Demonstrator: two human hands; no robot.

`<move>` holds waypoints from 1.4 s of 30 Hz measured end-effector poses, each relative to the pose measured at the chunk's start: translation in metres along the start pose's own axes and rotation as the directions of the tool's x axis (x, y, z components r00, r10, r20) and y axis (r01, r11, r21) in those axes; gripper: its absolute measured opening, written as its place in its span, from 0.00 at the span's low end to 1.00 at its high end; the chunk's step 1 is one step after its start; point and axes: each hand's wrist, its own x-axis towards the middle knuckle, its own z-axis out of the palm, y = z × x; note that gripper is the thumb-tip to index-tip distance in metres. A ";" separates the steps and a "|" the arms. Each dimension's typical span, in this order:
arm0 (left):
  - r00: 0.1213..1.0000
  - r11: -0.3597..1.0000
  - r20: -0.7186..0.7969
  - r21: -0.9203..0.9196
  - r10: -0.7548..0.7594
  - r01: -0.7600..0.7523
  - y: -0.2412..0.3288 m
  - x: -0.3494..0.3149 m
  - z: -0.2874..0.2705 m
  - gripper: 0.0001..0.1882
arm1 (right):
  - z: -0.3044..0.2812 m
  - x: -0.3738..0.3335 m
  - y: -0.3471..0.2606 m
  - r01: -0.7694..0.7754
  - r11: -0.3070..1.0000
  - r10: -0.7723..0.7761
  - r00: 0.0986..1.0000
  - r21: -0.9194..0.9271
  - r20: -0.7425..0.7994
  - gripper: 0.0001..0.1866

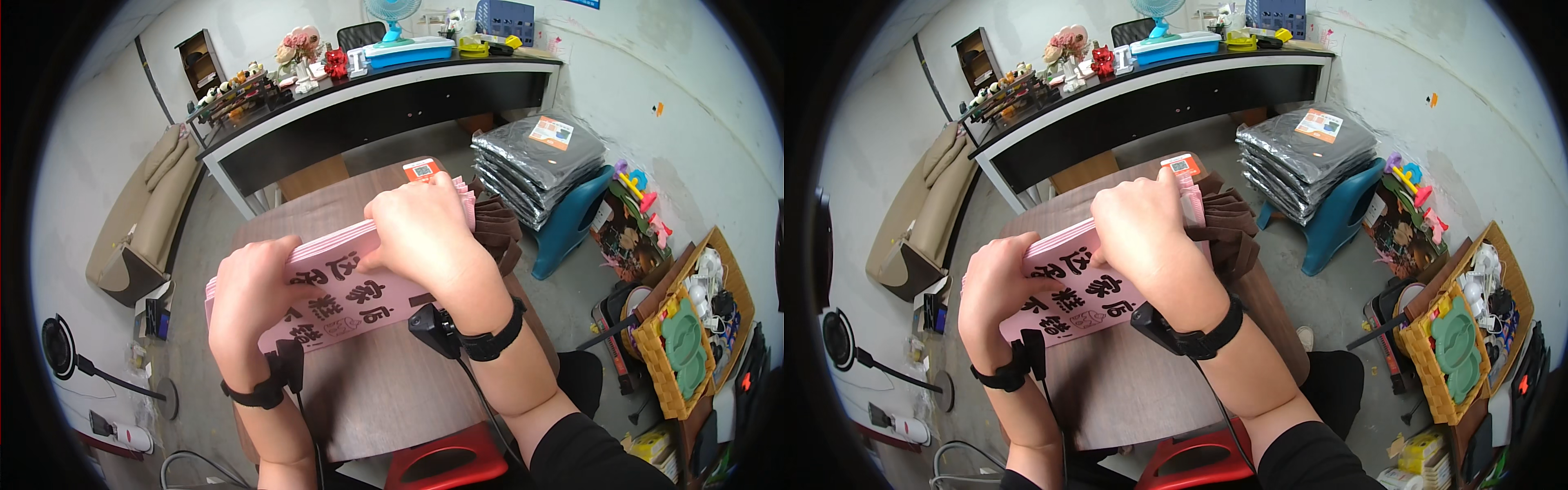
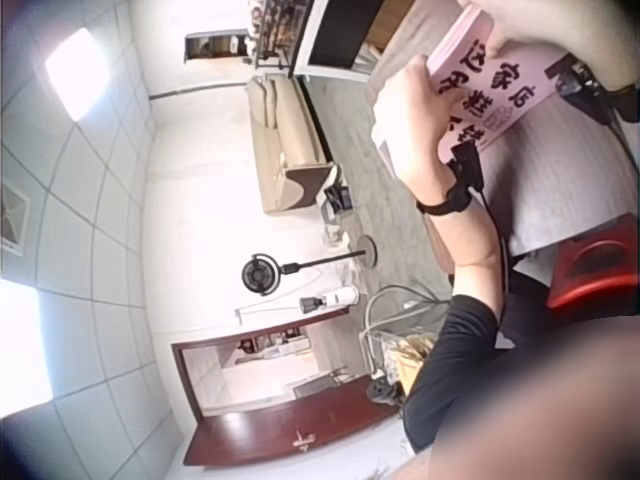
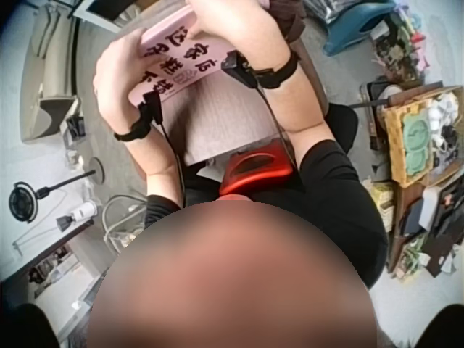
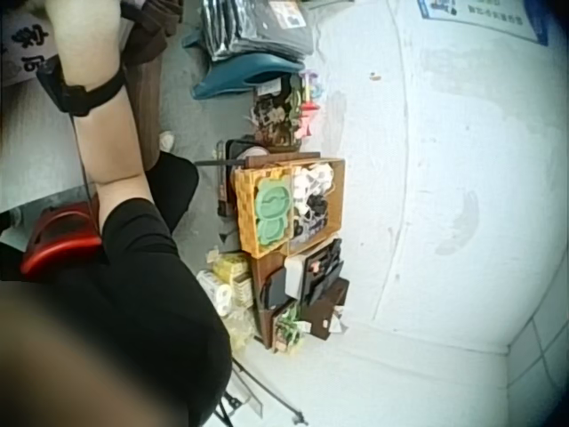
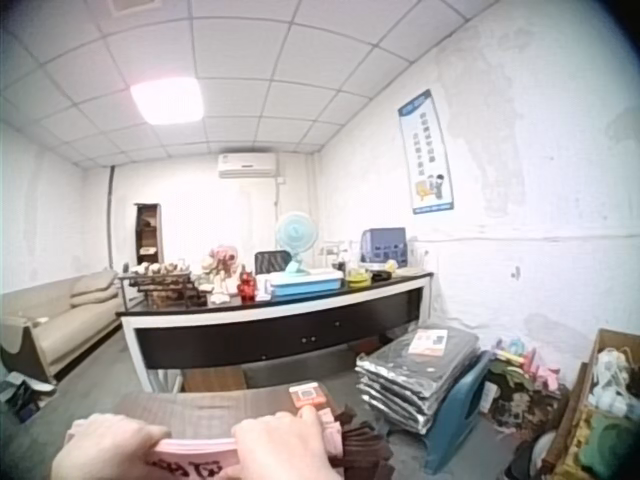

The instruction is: Stacking and aligning a large number of paper shopping bags on a table.

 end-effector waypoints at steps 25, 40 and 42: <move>0.998 0.999 0.049 0.038 -0.031 0.029 0.007 -0.011 -0.012 0.23 | -0.008 0.000 0.012 0.040 0.999 -0.042 0.997 0.018 0.064 0.27; 0.996 0.999 0.088 0.031 -0.011 0.008 0.000 -0.006 -0.001 0.25 | -0.013 -0.002 0.026 0.114 0.993 -0.107 0.977 -0.027 0.184 0.26; 0.994 0.999 0.106 0.031 -0.031 0.028 0.004 -0.009 -0.002 0.26 | -0.025 -0.004 0.046 0.126 0.991 -0.115 0.974 -0.040 0.195 0.26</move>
